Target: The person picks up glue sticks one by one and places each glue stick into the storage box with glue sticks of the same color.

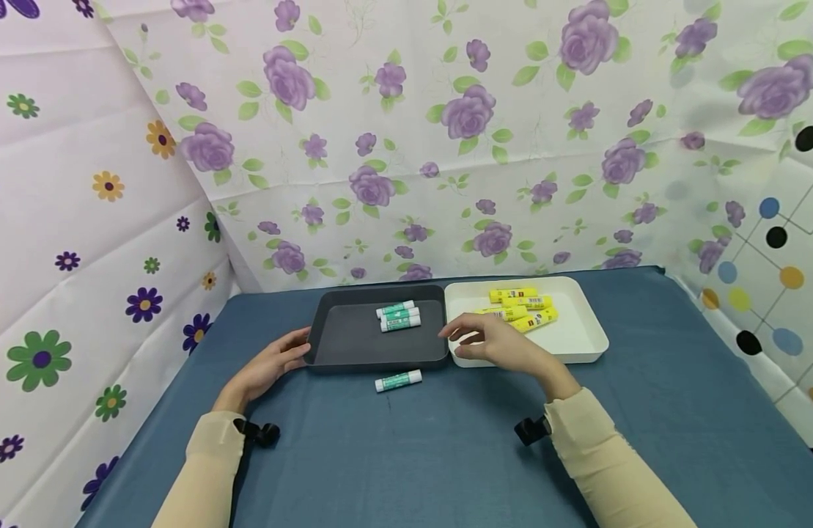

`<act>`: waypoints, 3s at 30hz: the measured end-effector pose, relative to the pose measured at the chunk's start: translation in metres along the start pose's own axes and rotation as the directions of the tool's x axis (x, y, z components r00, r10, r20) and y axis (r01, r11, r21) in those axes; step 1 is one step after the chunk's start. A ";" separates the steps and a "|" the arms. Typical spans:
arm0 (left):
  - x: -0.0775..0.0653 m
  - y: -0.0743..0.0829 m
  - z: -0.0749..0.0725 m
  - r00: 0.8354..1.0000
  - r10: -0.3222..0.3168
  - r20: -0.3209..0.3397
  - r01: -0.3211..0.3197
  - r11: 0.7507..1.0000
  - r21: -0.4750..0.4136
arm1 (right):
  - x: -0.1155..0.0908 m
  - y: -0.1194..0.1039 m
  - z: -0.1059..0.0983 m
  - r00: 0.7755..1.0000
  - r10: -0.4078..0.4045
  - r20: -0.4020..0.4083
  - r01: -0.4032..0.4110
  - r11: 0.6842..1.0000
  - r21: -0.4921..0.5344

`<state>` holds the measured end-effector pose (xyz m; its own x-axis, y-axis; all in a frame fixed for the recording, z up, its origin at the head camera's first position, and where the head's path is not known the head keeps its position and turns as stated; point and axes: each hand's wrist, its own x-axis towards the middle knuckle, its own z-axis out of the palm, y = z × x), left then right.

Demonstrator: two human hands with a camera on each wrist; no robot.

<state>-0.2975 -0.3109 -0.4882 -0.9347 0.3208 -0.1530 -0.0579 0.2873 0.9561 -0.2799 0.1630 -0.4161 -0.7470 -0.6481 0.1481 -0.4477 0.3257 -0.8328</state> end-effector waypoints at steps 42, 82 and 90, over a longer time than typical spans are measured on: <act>-0.001 0.004 0.000 0.999 -0.032 -0.001 0.032 0.999 -0.004 | 0.027 0.000 0.071 0.955 0.022 0.295 -0.004 0.998 -0.061; 0.001 0.006 0.001 1.000 -0.030 0.003 0.030 1.000 -0.004 | 0.027 -0.005 0.091 0.952 -0.002 0.306 0.043 0.991 -0.126; 0.001 0.004 0.000 1.000 -0.028 0.000 0.028 1.000 -0.003 | 0.026 -0.006 0.082 0.953 -0.009 0.304 0.027 0.998 -0.053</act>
<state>-0.2985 -0.3091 -0.4847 -0.9326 0.3131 -0.1795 -0.0848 0.2933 0.9523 -0.2566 0.0879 -0.4511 -0.5579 -0.8298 -0.0136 -0.4929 0.3444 -0.7990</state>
